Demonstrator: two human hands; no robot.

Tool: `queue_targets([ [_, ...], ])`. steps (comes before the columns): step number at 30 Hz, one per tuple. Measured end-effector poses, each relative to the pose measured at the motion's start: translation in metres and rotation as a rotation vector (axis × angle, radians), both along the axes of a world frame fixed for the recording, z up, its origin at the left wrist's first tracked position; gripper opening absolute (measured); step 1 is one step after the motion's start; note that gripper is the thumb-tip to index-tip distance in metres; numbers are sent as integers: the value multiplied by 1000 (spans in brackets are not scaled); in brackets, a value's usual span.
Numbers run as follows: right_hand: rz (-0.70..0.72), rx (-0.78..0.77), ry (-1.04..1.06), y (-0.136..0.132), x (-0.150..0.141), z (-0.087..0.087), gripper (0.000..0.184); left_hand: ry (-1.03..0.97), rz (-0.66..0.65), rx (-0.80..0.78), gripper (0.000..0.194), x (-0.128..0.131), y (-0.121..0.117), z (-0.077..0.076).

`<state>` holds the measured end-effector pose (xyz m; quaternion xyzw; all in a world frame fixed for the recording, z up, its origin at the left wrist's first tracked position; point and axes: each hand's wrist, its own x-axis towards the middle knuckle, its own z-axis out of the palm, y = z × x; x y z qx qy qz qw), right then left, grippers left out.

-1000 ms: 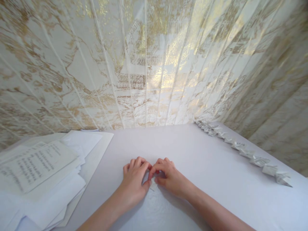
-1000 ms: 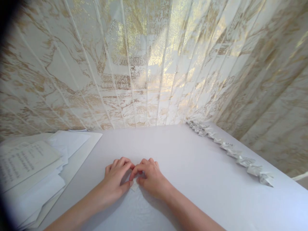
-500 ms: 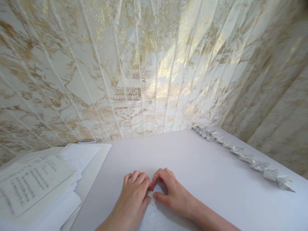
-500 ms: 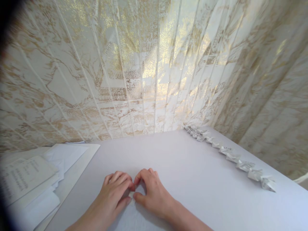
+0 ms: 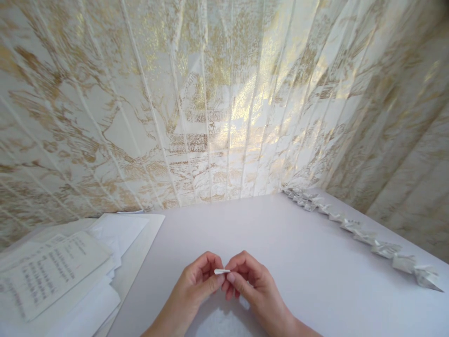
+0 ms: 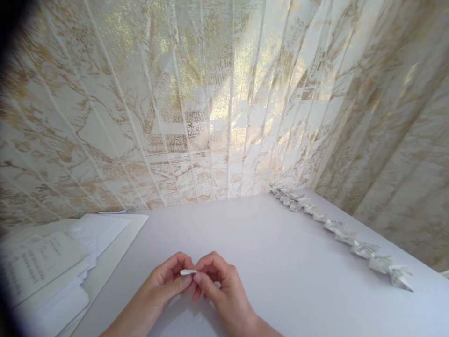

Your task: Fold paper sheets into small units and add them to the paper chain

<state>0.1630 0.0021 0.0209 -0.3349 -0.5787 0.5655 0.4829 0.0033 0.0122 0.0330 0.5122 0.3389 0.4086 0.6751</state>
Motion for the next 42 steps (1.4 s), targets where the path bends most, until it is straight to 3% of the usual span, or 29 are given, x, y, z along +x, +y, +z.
queue_targets([
  [6,-103,-1,-63,2,1,-6,13,104,133,96,16,2,-4,-9],
  [10,-229,225,-163,6,7,-7,7,260,325,251,27,4,-14,-9],
  [13,-258,402,-288,7,12,-7,15,345,334,337,17,4,-19,-11],
  [16,-239,457,-331,5,12,-6,17,360,341,368,13,1,-19,-15],
  [21,-151,301,-206,3,8,-4,1,350,380,386,13,-4,-15,-18],
  [27,-81,56,-3,4,2,-2,25,371,352,431,16,-5,-13,-13],
  [37,-85,20,-62,4,3,1,25,377,338,391,20,-4,-16,-14],
  [42,-91,-38,-37,3,0,-2,35,397,313,405,19,-3,-18,-12],
])
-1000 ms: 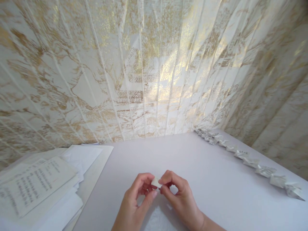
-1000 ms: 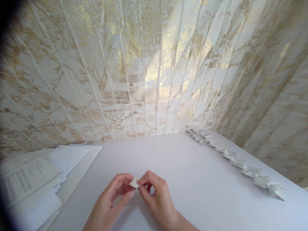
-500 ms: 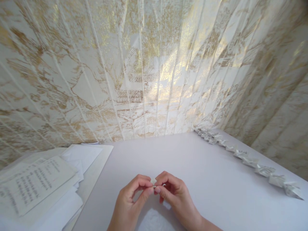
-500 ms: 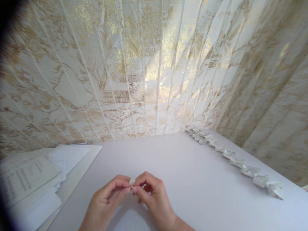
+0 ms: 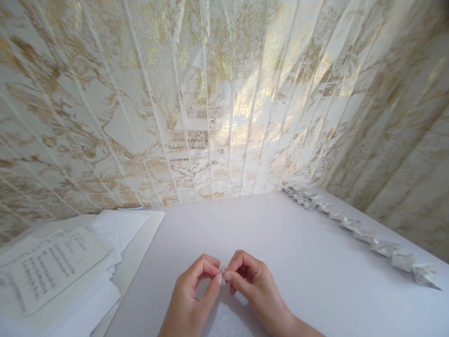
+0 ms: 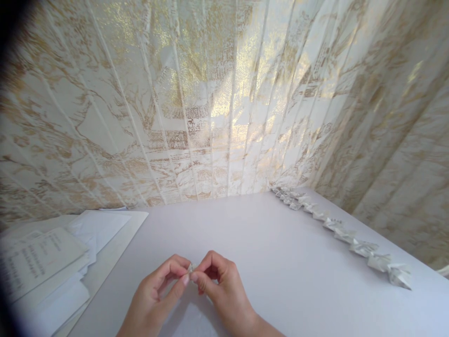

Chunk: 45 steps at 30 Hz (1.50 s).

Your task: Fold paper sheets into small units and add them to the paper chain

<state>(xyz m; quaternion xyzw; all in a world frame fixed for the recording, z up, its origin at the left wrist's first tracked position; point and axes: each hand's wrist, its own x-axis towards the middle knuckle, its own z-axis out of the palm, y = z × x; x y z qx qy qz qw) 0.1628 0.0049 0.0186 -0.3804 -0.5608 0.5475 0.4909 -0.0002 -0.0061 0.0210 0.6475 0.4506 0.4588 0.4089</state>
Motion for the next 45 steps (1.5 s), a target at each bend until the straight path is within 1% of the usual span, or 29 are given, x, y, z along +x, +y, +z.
queue_targets([
  [3,-8,-16,36,1,-2,-1,40,2,-12,4,20,1,1,-1],
  [7,2,-15,64,2,-3,0,41,-62,-10,-24,20,2,2,-4],
  [10,14,-3,72,2,-2,0,37,-111,9,-91,18,3,3,-3],
  [13,40,34,75,1,-1,-1,30,-104,20,-135,17,3,4,0],
  [17,81,65,-19,-1,0,-2,24,-81,20,-176,18,2,4,3],
  [21,68,187,-218,-3,3,1,11,-86,21,-183,17,2,3,4],
  [24,88,233,-286,-4,5,3,6,-108,19,-207,20,2,2,2],
  [26,90,218,-270,-5,5,4,6,-119,23,-212,24,2,3,1],
  [28,95,171,-212,-6,3,5,7,-136,18,-230,27,2,4,0],
  [31,146,47,-36,-5,0,4,15,-167,-37,-290,29,1,7,0],
  [34,161,-42,137,-1,-1,3,25,-115,-67,-311,36,0,7,2],
  [36,151,-65,183,1,0,2,29,-24,-103,-293,41,0,6,4],
  [38,150,-75,177,3,2,2,30,93,-156,-258,42,1,4,5],
  [41,155,-71,141,1,4,2,28,229,-171,-232,40,2,2,5],
  [45,161,9,8,-3,3,3,23,234,-180,-261,40,1,1,3],
])
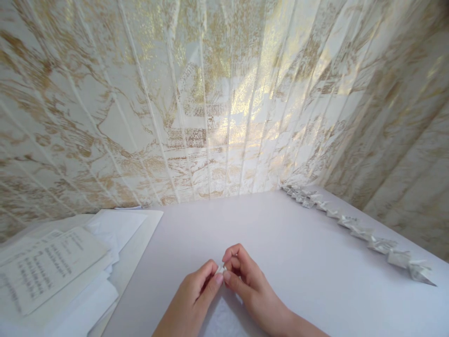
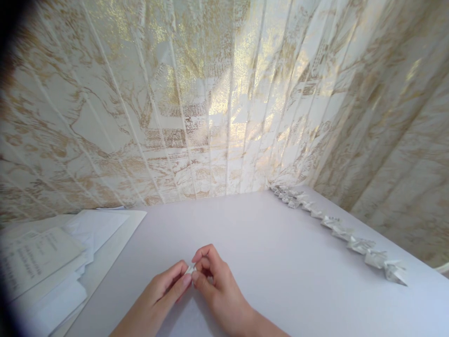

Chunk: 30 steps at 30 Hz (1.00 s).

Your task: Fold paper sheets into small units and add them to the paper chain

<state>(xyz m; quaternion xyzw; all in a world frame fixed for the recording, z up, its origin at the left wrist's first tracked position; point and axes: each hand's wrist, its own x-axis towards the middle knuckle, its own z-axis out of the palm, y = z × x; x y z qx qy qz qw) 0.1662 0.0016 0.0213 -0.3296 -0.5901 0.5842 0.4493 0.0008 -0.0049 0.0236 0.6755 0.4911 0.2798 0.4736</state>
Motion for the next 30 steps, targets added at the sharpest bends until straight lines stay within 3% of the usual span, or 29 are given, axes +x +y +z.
queue_targets([
  [5,4,114,-104,-5,-1,0,21,31,60,67,40,0,-2,2],
  [12,-83,134,-131,-2,-3,-4,21,9,76,182,37,1,-1,1],
  [20,-153,272,-422,9,3,-6,9,284,87,483,20,-12,15,-5],
  [23,-175,283,-521,12,5,-6,12,302,105,483,6,-14,14,-12],
  [26,-187,336,-611,14,6,-6,16,269,114,456,18,-15,12,-19],
  [30,-215,405,-670,14,6,-5,18,330,92,495,8,-14,11,-19],
])
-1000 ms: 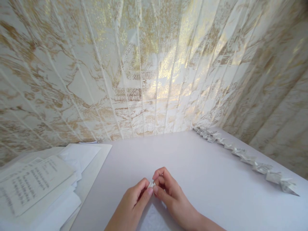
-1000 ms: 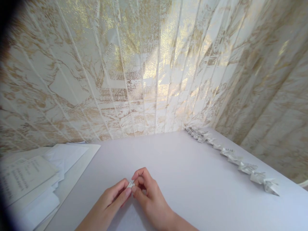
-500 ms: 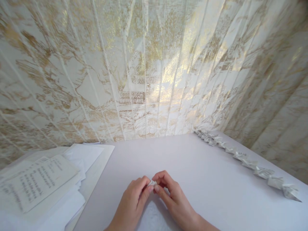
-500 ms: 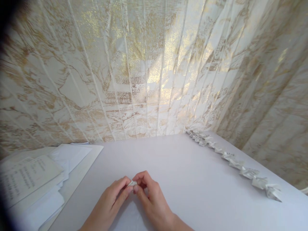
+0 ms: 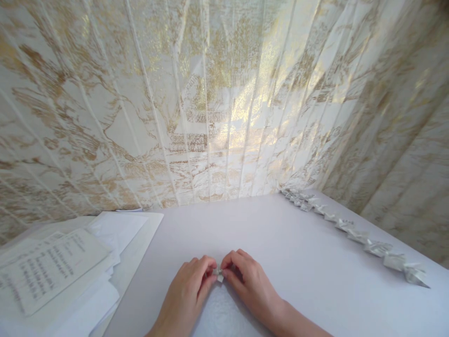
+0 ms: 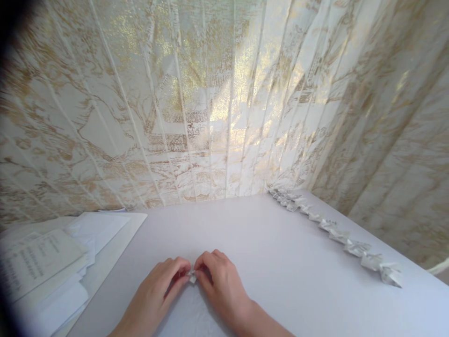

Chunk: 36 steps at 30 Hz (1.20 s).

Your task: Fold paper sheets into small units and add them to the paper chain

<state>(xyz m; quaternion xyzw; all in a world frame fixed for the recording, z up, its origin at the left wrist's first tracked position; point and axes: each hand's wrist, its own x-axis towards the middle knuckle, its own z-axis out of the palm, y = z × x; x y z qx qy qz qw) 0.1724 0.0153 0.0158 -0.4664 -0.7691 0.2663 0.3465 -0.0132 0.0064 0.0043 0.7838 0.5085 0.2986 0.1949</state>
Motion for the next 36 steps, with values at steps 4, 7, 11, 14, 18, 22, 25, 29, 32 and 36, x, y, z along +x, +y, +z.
queue_targets([
  [4,57,58,-39,-1,-1,1,20,99,-23,83,14,4,-2,9],
  [7,83,74,-26,0,-1,1,20,102,-38,124,14,6,-3,13],
  [11,41,62,119,2,-1,-1,17,-19,-46,122,18,5,-3,14],
  [14,-5,-40,236,3,0,-2,13,-167,-27,54,20,4,-3,16],
  [18,-37,-182,387,2,-1,-2,18,-350,62,-89,20,5,-3,17],
  [22,-13,-231,482,0,-4,-3,27,-517,103,-165,23,7,-5,12],
  [25,21,-247,526,-2,-6,-1,28,-549,120,-174,26,6,-5,10],
  [29,114,-253,511,-6,-5,3,20,-450,138,-106,25,5,-7,13],
  [32,92,-235,474,-8,-5,3,27,-401,93,-39,19,6,-10,16],
  [36,37,-188,472,-6,-4,0,21,-386,66,37,13,7,-10,18],
])
